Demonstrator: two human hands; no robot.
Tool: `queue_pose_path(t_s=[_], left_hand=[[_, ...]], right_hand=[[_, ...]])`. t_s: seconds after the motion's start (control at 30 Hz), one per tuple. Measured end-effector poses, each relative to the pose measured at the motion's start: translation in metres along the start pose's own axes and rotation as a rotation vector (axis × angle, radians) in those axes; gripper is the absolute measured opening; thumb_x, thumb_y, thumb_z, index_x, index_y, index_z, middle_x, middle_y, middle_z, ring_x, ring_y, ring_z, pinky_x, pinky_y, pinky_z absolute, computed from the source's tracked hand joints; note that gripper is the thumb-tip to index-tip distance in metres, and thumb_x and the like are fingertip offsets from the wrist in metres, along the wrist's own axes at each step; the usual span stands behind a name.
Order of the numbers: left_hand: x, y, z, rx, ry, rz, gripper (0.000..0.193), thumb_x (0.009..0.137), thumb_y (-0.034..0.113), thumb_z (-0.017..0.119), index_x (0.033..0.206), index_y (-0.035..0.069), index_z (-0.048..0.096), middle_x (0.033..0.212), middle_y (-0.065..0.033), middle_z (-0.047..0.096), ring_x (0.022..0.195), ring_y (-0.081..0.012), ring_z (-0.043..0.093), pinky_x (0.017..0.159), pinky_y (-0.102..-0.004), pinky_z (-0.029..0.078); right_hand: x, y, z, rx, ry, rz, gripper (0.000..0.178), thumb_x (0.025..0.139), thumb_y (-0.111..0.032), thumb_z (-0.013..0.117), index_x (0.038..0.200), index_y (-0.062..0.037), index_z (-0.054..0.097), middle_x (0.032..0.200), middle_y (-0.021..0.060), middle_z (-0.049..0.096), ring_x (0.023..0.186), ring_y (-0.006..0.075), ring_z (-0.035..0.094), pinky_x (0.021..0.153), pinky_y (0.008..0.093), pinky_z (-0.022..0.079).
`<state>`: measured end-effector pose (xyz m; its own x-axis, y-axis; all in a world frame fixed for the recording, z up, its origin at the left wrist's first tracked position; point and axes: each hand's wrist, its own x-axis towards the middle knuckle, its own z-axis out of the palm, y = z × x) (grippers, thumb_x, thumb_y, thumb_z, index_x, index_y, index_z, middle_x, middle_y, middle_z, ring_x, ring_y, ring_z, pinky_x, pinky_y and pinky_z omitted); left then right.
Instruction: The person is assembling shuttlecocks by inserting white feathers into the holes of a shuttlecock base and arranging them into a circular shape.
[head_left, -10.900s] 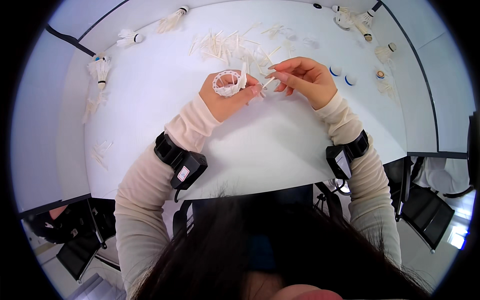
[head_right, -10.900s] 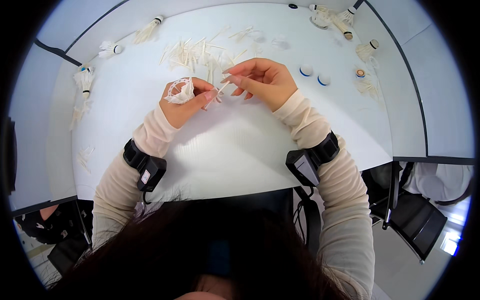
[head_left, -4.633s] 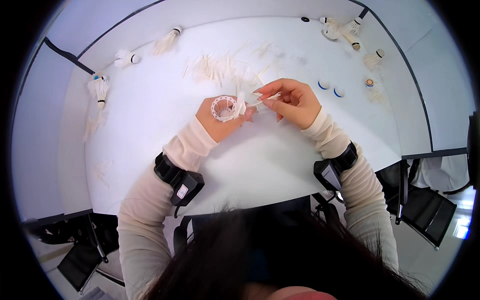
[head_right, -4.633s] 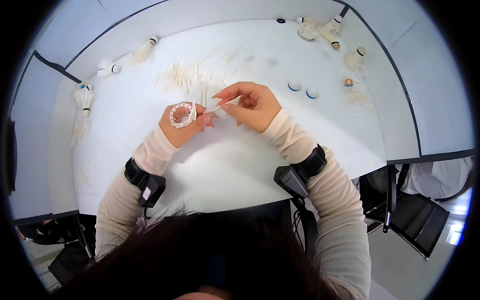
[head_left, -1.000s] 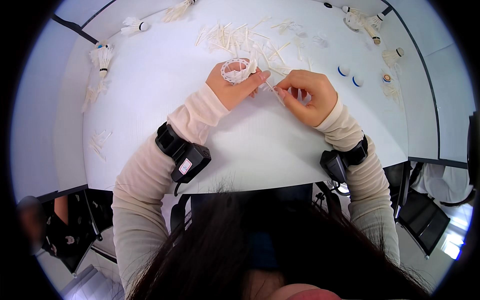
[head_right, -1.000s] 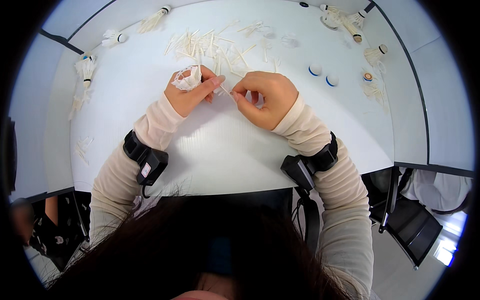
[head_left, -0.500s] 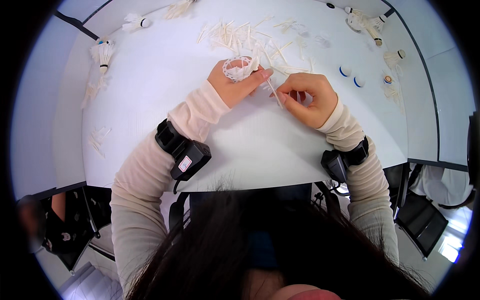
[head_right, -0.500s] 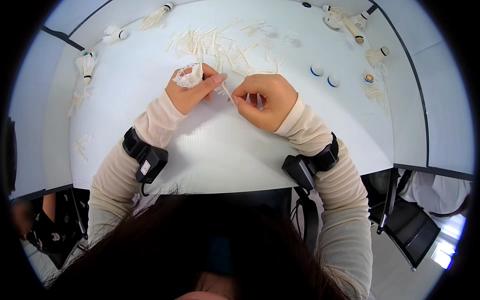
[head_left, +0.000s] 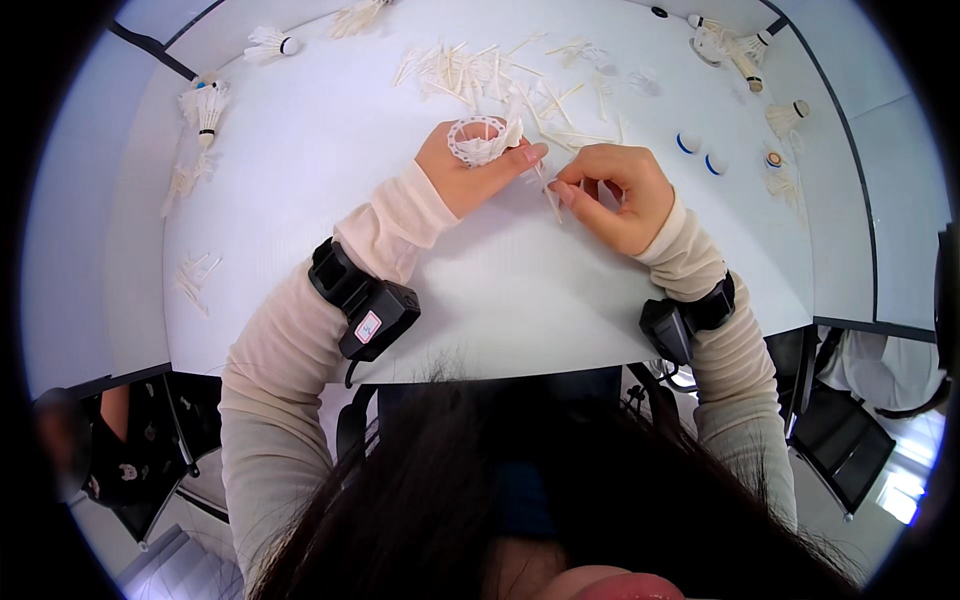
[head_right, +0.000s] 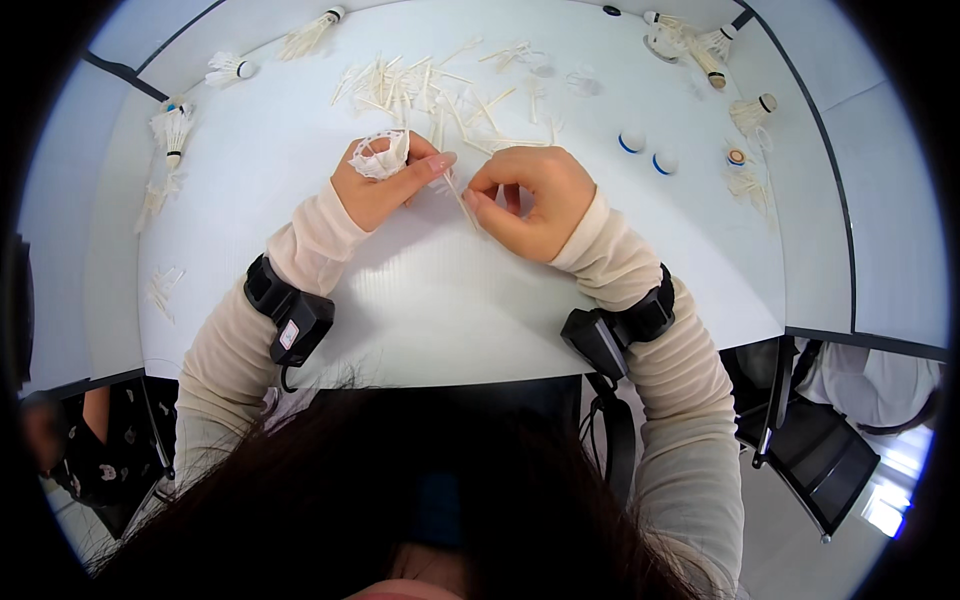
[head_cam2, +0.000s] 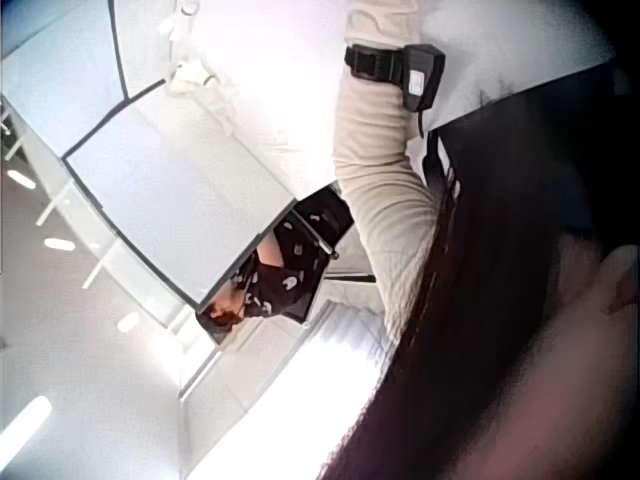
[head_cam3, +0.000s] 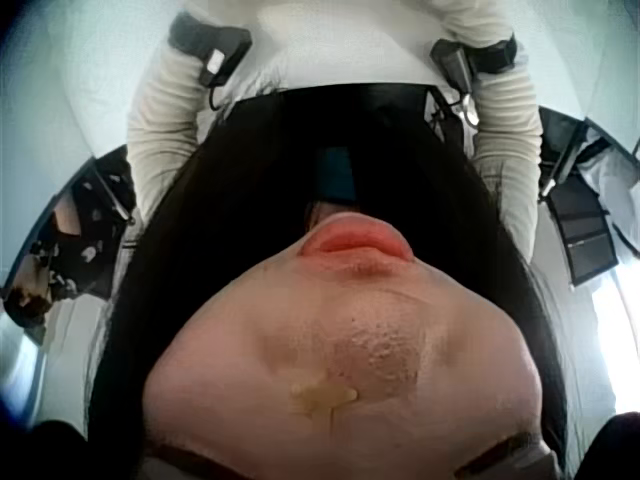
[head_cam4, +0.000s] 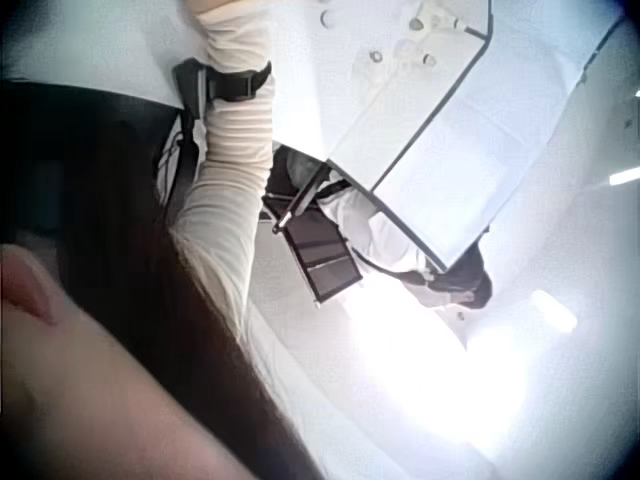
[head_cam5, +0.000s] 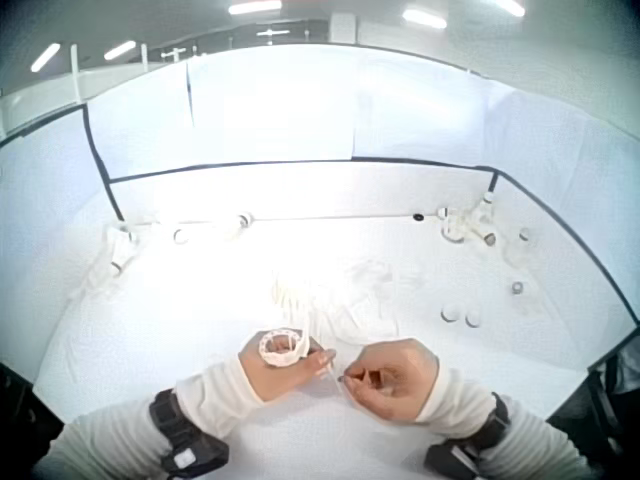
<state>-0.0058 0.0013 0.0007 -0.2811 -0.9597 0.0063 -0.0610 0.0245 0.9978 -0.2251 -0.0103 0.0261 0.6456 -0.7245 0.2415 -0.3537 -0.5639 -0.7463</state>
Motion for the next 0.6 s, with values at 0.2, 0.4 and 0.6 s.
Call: queue_pose_path(t_s=[0.2,0.4,0.6], left_hand=[[-0.0002,0.0017,-0.0001,0.006,-0.014,-0.003,0.018,0.087,0.025,0.069,0.089,0.007,0.071,0.074,0.003,0.061,0.065,-0.0041,0.049,0.058,-0.0206,0.039],[0.0004,0.0018,-0.0004,0.02,-0.038,0.007,0.016,0.088,0.017,0.068,0.092,0.002,0.07,0.082,-0.001,0.067,0.076,-0.006,0.057,0.068,-0.0214,0.046],[0.0002,-0.0017,0.0002,-0.026,-0.032,0.004,0.017,0.087,0.022,0.069,0.089,0.005,0.07,0.079,-0.0003,0.066,0.076,-0.0068,0.056,0.07,-0.0222,0.045]], right_hand=[[0.0011,-0.0013,0.002,0.037,0.056,0.057,0.011,0.078,-0.012,0.066,0.081,-0.0016,0.066,0.07,0.0066,0.063,0.055,0.014,0.053,0.051,0.0257,0.042],[0.0003,0.0029,0.0065,0.108,0.039,0.107,0.011,0.079,-0.012,0.066,0.081,-0.0007,0.066,0.069,0.0051,0.06,0.056,0.011,0.051,0.052,0.0242,0.041],[0.0008,0.0012,0.0068,0.126,0.014,0.135,0.011,0.08,-0.011,0.065,0.081,-0.0006,0.065,0.067,0.004,0.059,0.057,0.0094,0.051,0.052,0.0236,0.04]])
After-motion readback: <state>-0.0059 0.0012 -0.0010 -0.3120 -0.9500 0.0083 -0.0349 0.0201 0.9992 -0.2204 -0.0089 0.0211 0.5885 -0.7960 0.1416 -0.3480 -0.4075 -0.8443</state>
